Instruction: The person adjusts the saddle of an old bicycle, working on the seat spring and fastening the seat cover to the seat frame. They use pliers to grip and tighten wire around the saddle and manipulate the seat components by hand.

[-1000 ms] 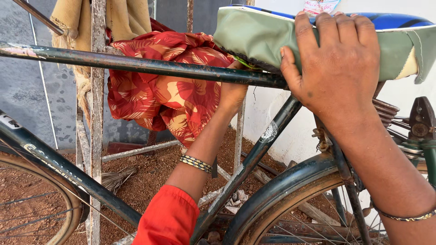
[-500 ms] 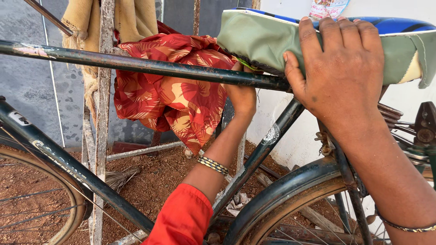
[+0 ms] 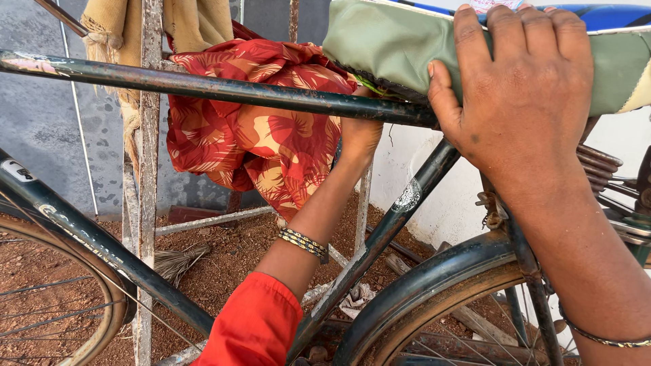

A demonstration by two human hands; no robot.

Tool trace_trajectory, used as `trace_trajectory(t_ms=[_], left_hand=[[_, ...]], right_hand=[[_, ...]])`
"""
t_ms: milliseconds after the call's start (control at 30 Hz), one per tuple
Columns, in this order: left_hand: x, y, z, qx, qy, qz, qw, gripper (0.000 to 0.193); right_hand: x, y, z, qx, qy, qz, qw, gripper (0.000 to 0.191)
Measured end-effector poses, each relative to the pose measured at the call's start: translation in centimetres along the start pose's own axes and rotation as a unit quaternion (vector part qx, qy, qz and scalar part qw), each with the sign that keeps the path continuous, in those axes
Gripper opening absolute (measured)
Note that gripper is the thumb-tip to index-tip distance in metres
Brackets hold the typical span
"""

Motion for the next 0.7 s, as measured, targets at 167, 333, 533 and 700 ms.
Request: trace_trajectory(t_ms=[167, 333, 533, 700], left_hand=[[-0.7, 2.3, 1.2, -0.010, 0.017, 0.137, 0.990, 0.008], [-1.1, 1.9, 2.1, -0.023, 0.063, 0.144, 0.987, 0.010], [-0.6, -0.3, 1.6, -0.012, 0.054, 0.170, 0.984, 0.019], [-0.5, -0.9, -0.4, -0.027, 0.095, 0.077, 0.992, 0.031]], right_hand=[[0.0, 0.0, -0.2, 0.002, -0.001, 0.006, 1.000, 0.040], [0.0, 0.3, -0.4, 0.004, 0.002, 0.015, 1.000, 0.039], [-0.3, 0.4, -0.5, 0.008, 0.002, 0.025, 1.000, 0.038], [-0.5, 0.3, -0.3, 0.008, 0.006, 0.032, 0.999, 0.037]])
Point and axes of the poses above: each hand's wrist, its own z-axis towards the middle knuckle, its own x-axis out of the palm, y = z × x, the point moved 3 cm from there along z, towards the middle knuckle, and after that the axes turned 8 degrees about z, right-handed, at the moved point
